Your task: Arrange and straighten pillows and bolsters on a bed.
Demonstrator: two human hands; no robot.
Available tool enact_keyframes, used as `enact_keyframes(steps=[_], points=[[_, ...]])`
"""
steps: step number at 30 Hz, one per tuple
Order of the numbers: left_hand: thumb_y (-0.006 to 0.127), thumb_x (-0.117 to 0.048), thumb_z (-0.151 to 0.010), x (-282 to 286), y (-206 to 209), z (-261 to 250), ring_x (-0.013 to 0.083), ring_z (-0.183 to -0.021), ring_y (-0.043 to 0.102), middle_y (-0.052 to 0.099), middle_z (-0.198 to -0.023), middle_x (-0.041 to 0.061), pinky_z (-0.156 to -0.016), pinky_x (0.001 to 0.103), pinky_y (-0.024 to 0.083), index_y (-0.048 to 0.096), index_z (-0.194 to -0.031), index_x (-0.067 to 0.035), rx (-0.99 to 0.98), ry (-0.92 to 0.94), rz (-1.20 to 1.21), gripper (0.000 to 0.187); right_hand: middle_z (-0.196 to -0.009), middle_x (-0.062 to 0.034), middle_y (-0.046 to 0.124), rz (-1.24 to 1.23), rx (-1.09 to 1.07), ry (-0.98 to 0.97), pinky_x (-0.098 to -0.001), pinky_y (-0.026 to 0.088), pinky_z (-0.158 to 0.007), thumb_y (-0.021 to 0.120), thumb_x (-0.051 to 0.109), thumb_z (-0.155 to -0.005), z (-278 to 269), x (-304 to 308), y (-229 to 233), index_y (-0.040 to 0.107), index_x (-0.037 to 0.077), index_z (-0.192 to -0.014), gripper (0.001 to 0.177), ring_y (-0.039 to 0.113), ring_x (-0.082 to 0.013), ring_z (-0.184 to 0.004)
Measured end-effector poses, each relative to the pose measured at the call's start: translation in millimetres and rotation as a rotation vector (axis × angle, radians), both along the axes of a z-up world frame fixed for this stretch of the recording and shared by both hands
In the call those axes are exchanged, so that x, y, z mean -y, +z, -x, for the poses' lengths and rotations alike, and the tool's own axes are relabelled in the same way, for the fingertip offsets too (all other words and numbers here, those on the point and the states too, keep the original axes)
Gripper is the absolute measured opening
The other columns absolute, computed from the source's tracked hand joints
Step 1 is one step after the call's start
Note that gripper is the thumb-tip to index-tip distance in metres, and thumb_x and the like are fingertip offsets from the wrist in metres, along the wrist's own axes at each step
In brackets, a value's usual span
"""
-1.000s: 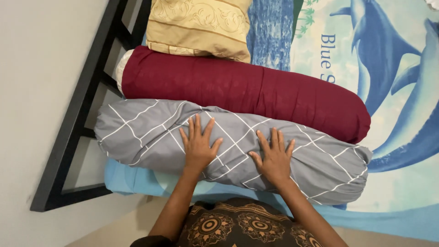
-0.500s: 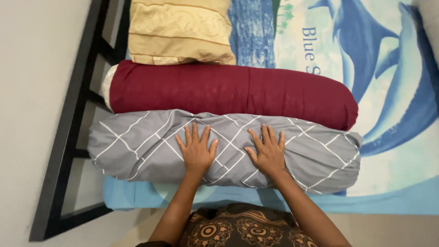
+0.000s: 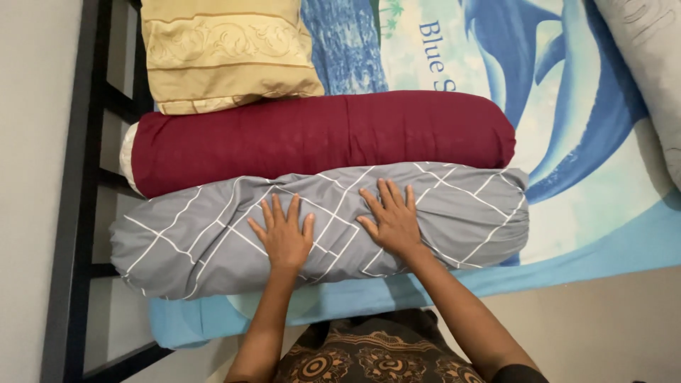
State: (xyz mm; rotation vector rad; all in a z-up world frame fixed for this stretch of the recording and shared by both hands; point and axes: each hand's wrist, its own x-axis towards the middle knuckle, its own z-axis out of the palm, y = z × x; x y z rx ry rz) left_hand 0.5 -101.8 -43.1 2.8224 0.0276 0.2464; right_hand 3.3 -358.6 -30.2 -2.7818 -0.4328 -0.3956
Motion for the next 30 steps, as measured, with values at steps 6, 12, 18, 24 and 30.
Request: enact_keyframes(steps=[6, 12, 18, 24, 30], points=[[0.056, -0.046, -0.099, 36, 18, 22, 0.0478, -0.153, 0.018, 0.029, -0.163, 0.029, -0.115, 0.075, 0.005, 0.042, -0.157, -0.018, -0.026, -0.041, 0.153, 0.066, -0.158, -0.0212, 0.041, -0.006, -0.001, 0.030, -0.0682, 0.018, -0.120, 0.061, 0.050, -0.096, 24, 15, 0, 0.050, 0.023, -0.151, 0.062, 0.034, -0.0355, -0.149], [0.059, -0.044, -0.097, 129, 27, 48, 0.0466, -0.152, 0.023, 0.030, -0.163, 0.028, -0.116, 0.073, 0.011, 0.041, -0.156, -0.019, 0.051, -0.206, 0.157, 0.066, -0.163, -0.0191, 0.035, 0.074, 0.061, 0.028, -0.0697, 0.019, -0.117, 0.064, 0.046, -0.094, 79, 79, 1, 0.048, 0.027, -0.152, 0.064, 0.030, -0.0329, -0.152], [0.063, -0.040, -0.097, 247, 35, 84, 0.0487, -0.152, 0.024, 0.030, -0.163, 0.026, -0.116, 0.073, 0.013, 0.040, -0.157, -0.019, 0.079, -0.430, 0.211, 0.068, -0.164, -0.0195, 0.028, 0.073, -0.011, -0.071, -0.0723, 0.018, -0.114, 0.069, 0.040, -0.089, 139, 171, 5, 0.048, 0.030, -0.152, 0.067, 0.025, -0.0340, -0.152], [0.065, -0.038, -0.095, 355, 33, 110, 0.0499, -0.152, 0.022, 0.027, -0.164, 0.028, -0.117, 0.073, 0.010, 0.040, -0.157, -0.019, -0.002, -0.569, 0.293, 0.069, -0.165, -0.0232, 0.023, 0.076, -0.053, -0.247, -0.0761, 0.019, -0.113, 0.071, 0.037, -0.090, 192, 273, 5, 0.046, 0.027, -0.152, 0.067, 0.023, -0.0373, -0.153], [0.065, -0.037, -0.096, 440, 40, 137, 0.0493, -0.154, 0.018, 0.023, -0.165, 0.027, -0.118, 0.071, 0.009, 0.039, -0.157, -0.021, -0.066, -0.690, 0.322, 0.069, -0.163, -0.0228, 0.024, 0.083, -0.128, -0.390, -0.0773, 0.017, -0.111, 0.069, 0.037, -0.092, 229, 348, 22, 0.044, 0.027, -0.151, 0.065, 0.023, -0.0388, -0.151]])
